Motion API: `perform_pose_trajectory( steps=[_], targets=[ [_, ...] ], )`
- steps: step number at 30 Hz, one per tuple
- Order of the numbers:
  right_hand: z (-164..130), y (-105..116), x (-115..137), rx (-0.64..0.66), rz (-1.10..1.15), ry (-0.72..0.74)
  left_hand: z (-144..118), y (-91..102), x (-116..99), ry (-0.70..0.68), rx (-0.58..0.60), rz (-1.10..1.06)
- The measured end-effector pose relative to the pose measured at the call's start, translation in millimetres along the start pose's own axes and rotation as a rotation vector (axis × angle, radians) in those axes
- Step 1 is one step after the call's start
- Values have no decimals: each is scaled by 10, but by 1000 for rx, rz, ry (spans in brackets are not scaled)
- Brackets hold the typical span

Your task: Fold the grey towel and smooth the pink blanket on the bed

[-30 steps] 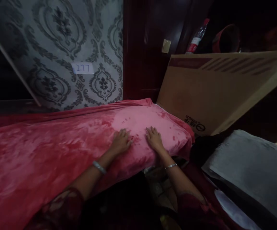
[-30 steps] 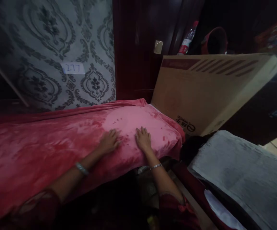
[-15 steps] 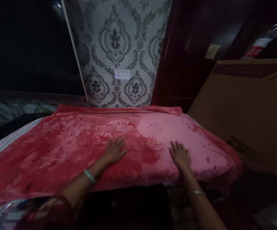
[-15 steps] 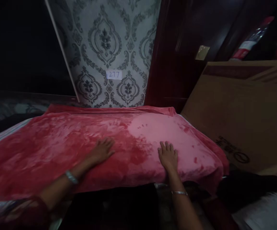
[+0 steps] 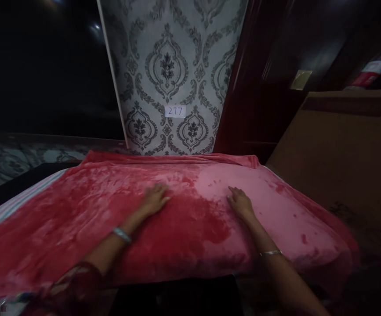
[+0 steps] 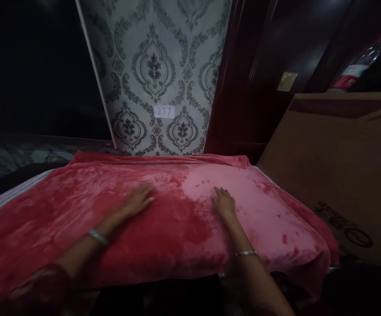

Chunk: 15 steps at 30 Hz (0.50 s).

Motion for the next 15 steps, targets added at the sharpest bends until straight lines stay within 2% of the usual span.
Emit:
perform_pose_trajectory(
  steps=[2,4,6,7,8,10,13,15],
  targets=[
    [52,-82,192,-16,-12,-1,273,-240,-562,-168,89,-71],
    [43,-234,306,-20,-39,5,488,-473,-1001,-245,159,-115],
    [18,-382,334,-20,-63,15,633,-650,-1190,-271,185,-134],
    [9,-436,325,-22,-71,19,676,-701,-1175,-273,171,-138],
    [6,-471,308,-22,-75,24,698,-719,-1088,-268,145,-138],
    [14,-498,273,-25,-79,32,678,-651,-727,-226,82,-122],
    [32,-495,258,-23,-84,34,490,-320,83,-50,0,-42],
    [29,-510,268,-24,-91,32,307,-30,598,131,-120,34]
  ],
)
Point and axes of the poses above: each hand's wrist, its own z-axis towards the middle knuckle, its own y-axis out of the back of the hand, x = y × z, the point moved 1 cm from there along z, towards the middle knuckle, and after that the axes turned 11 degrees about -z, right-handed, at the moved point
